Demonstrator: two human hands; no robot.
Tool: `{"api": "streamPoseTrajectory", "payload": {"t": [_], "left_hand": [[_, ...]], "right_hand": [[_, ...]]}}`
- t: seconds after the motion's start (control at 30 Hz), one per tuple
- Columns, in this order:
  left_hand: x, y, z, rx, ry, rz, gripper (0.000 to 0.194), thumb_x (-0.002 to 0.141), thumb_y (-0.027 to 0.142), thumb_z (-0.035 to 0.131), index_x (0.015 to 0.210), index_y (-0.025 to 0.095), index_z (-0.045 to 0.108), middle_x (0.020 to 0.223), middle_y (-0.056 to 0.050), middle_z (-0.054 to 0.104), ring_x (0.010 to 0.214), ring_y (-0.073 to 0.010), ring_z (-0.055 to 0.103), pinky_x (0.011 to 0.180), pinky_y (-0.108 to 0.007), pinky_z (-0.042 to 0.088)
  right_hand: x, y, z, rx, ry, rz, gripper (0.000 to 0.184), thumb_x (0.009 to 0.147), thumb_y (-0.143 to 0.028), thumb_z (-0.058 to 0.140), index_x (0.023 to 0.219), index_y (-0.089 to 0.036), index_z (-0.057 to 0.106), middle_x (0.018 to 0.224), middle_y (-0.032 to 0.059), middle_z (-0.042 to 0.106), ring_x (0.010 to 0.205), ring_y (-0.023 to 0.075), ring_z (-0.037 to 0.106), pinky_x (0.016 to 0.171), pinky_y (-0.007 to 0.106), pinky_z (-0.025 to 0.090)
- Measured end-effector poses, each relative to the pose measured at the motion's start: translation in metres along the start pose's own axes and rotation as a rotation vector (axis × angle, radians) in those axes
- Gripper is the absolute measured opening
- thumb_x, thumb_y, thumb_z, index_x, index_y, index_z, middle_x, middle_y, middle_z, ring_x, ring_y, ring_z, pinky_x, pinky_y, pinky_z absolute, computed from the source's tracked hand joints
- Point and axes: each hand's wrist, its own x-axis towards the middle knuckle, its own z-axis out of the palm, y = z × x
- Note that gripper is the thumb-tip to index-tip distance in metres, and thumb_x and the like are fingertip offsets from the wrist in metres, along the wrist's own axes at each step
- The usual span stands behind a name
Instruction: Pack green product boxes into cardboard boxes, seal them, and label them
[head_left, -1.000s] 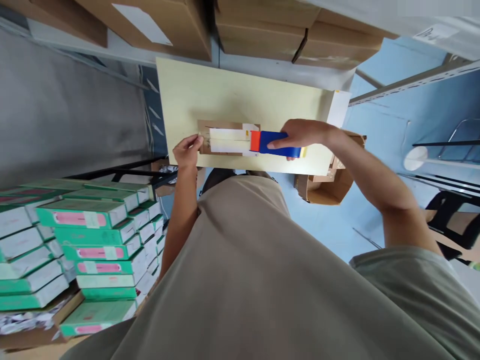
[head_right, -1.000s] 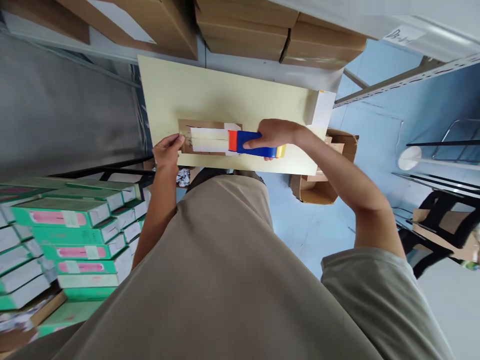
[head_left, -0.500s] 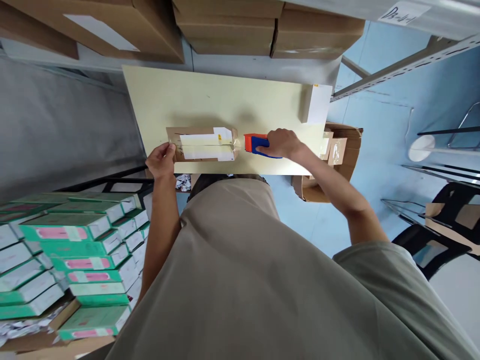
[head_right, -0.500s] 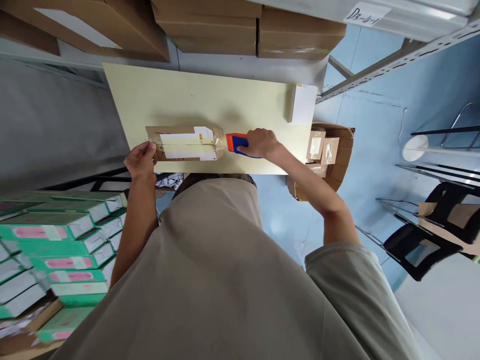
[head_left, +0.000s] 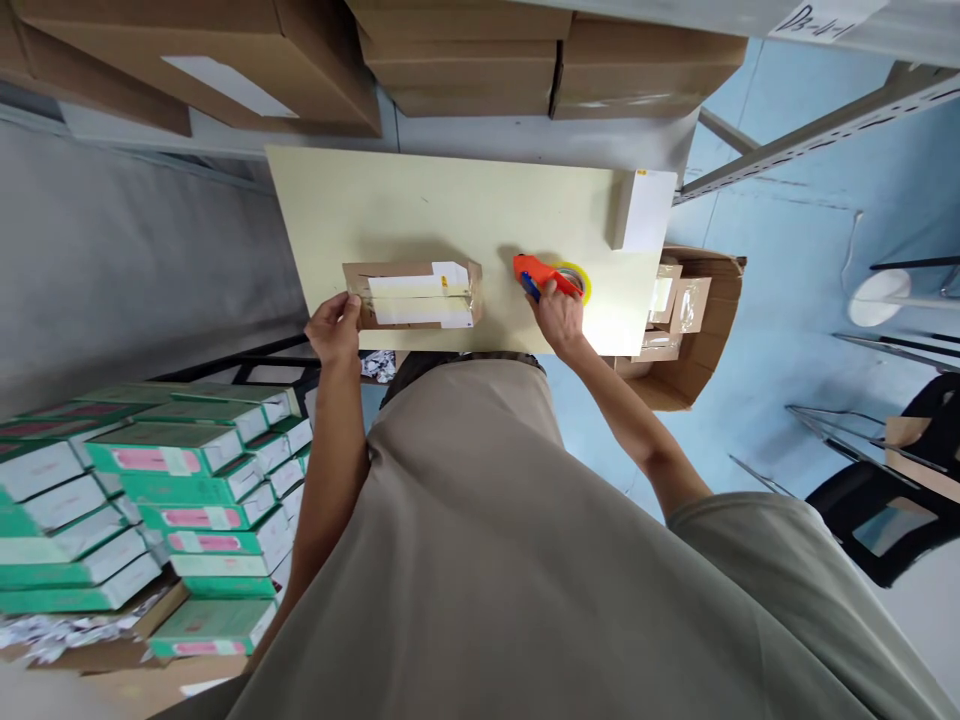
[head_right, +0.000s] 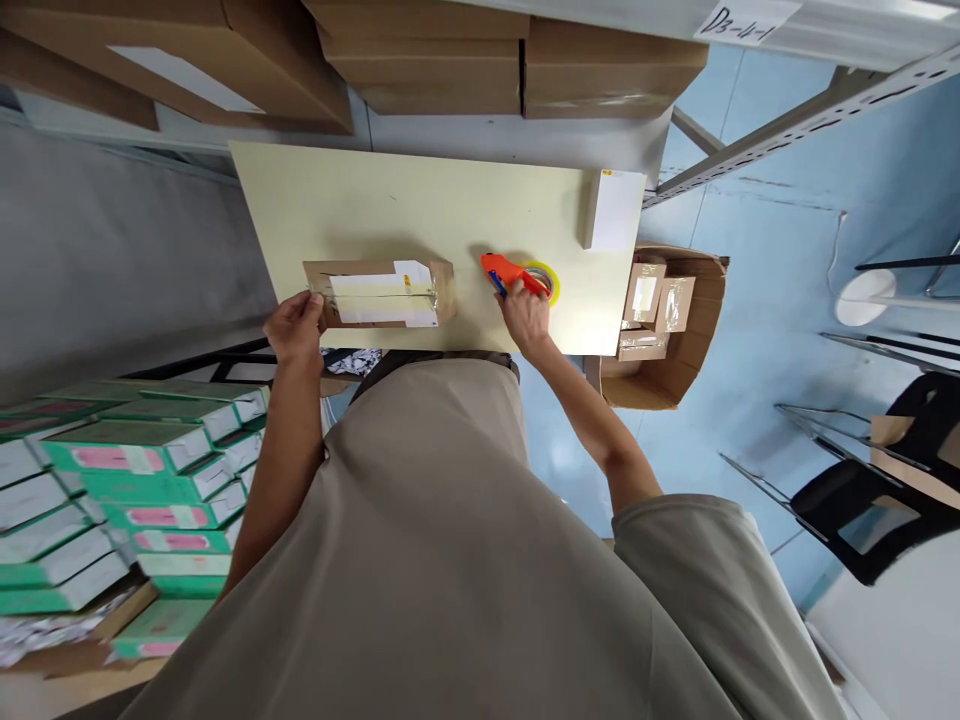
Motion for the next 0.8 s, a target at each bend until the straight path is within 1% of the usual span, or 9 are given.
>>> {"api": "streamPoseTrajectory", "payload": {"t": [0.1,0.17,0.27,0.37,0.43,0.53,0.6,0.7,0.8], "left_hand": [[-0.001,0.002,0.006,-0.033,0.107,-0.015,0.006,0.106,0.019,0.069,0.101,0.015,0.070,0.101,-0.002,0.078,0.107,-0.0169,0.068,0.107,-0.030,0.055],[0.000,0.004,0.009,0.068,0.091,0.005,0.012,0.106,0.023,0.064,0.096,0.018,0.068,0.099,-0.003,0.077,0.110,-0.0204,0.071,0.106,-0.031,0.056],[0.001,0.006,0.011,0.202,0.072,0.037,0.018,0.101,0.037,0.070,0.091,0.022,0.065,0.100,-0.007,0.075,0.114,-0.0284,0.075,0.108,-0.037,0.056],[0.000,0.008,0.008,0.169,-0.029,0.075,0.029,0.093,0.047,0.081,0.103,0.023,0.069,0.113,-0.012,0.078,0.124,-0.0331,0.076,0.114,-0.042,0.056],[0.000,0.009,0.006,0.146,-0.076,0.088,0.044,0.085,0.054,0.089,0.111,0.024,0.070,0.120,-0.013,0.079,0.128,-0.0352,0.075,0.115,-0.044,0.056],[0.001,0.009,0.007,0.177,-0.098,0.068,0.066,0.069,0.060,0.103,0.112,0.024,0.067,0.120,-0.016,0.080,0.132,-0.0417,0.073,0.114,-0.049,0.058],[0.005,0.008,0.008,0.202,-0.122,0.065,0.071,0.063,0.059,0.106,0.109,0.025,0.064,0.118,-0.018,0.079,0.135,-0.0461,0.071,0.111,-0.052,0.059],[0.010,0.004,0.007,0.213,-0.183,0.104,0.062,0.069,0.057,0.103,0.104,0.025,0.064,0.114,-0.018,0.079,0.134,-0.0467,0.071,0.108,-0.049,0.060],[0.016,-0.001,-0.001,0.186,-0.283,0.158,0.046,0.080,0.054,0.094,0.104,0.025,0.067,0.113,-0.016,0.081,0.129,-0.0424,0.072,0.107,-0.045,0.059]], "right_hand": [[-0.004,0.015,0.018,0.003,0.032,0.036,0.057,0.122,-0.039,0.032,0.150,0.003,0.058,0.133,0.0345,0.076,0.129,0.0392,0.071,0.127,0.052,0.041],[-0.008,0.018,0.026,0.002,0.058,0.076,0.056,0.122,-0.036,0.030,0.152,0.003,0.058,0.141,0.0351,0.072,0.138,0.0393,0.066,0.131,0.052,0.037],[-0.020,0.009,0.027,-0.005,0.131,0.157,0.057,0.120,-0.033,0.034,0.159,0.003,0.054,0.150,0.0364,0.066,0.147,0.0405,0.060,0.132,0.054,0.038],[-0.040,-0.021,0.014,0.020,0.257,0.228,0.064,0.120,-0.039,0.038,0.170,0.000,0.046,0.164,0.0373,0.057,0.156,0.0431,0.055,0.128,0.058,0.044],[-0.051,-0.054,0.005,0.100,0.292,0.172,0.070,0.121,-0.048,0.035,0.176,-0.004,0.041,0.170,0.0354,0.054,0.159,0.0428,0.053,0.125,0.057,0.049],[-0.054,-0.109,0.007,0.279,0.196,0.009,0.077,0.122,-0.059,0.031,0.181,-0.009,0.034,0.170,0.0290,0.059,0.156,0.0365,0.061,0.122,0.048,0.056],[-0.047,-0.138,0.016,0.293,0.154,-0.007,0.087,0.119,-0.068,0.037,0.183,-0.010,0.027,0.176,0.0289,0.053,0.155,0.0360,0.063,0.121,0.045,0.057],[-0.034,-0.154,0.031,0.196,0.146,0.048,0.095,0.118,-0.072,0.039,0.186,-0.009,0.020,0.183,0.0304,0.042,0.156,0.0365,0.063,0.120,0.041,0.056],[-0.029,-0.144,0.036,0.174,0.140,0.097,0.082,0.123,-0.060,0.029,0.187,-0.010,0.017,0.172,0.0283,0.057,0.143,0.0328,0.073,0.112,0.036,0.057]]}}
